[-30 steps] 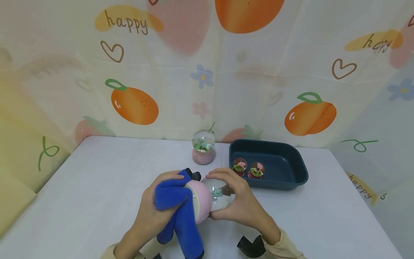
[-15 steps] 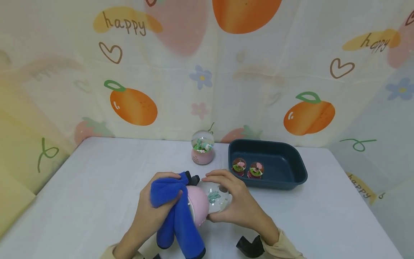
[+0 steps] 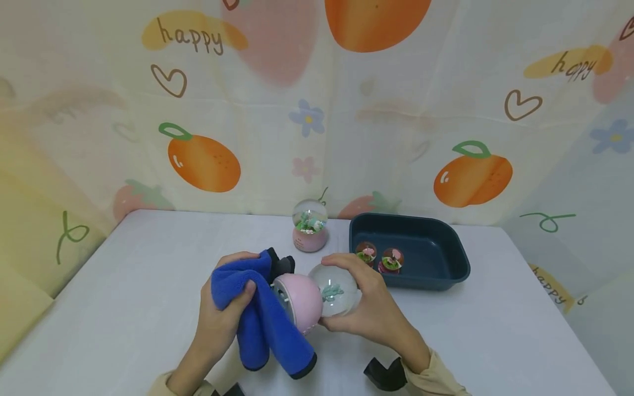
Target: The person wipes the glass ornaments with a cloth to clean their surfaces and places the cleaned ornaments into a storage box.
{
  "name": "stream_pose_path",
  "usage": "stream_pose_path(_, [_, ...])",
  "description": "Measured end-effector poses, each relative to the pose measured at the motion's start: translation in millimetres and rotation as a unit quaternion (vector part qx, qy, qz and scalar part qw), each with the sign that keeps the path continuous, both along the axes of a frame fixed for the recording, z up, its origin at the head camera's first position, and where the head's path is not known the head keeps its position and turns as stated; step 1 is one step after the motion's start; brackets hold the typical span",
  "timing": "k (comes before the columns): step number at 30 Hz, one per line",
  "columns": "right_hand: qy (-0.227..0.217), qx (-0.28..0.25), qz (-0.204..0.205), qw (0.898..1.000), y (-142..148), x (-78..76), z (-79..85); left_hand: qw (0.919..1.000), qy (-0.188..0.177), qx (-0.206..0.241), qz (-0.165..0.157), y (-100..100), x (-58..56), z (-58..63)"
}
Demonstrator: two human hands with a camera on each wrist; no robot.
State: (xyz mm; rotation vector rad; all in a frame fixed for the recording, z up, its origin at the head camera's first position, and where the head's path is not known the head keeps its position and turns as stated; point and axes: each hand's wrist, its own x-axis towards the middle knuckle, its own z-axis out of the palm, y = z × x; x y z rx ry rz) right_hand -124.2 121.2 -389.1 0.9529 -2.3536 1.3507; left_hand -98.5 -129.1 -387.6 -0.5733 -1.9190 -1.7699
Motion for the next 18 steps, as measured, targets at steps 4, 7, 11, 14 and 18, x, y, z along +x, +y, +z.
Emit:
stream_pose_path(4, [0.014, 0.007, -0.014, 1.000, 1, -0.7, -0.5, 0.9979, -0.034, -0.019, -0.052, -1, 3.0, 1.8])
stream_pose_path(7, [0.014, 0.017, -0.022, 1.000, 0, 0.2, 0.2, 0.9914, -0.072, -0.079, -0.074, 0, 6.2, 3.8])
stream_pose_path(11, [0.012, 0.023, -0.026, 0.999, -1, 1.8, 0.6, 0.9760, -0.080, -0.192, -0.063, 6, 8.0, 2.5])
stream_pose_path(14, [0.011, 0.027, -0.026, 0.999, -2, 2.9, 0.9, 0.9708, -0.057, -0.230, -0.036, 10, 7.7, 0.5])
stream_pose_path(18, [0.020, 0.034, -0.031, 0.999, -3, 3.9, 1.9, 0.9750, -0.030, -0.220, -0.012, 13, 7.9, -1.4])
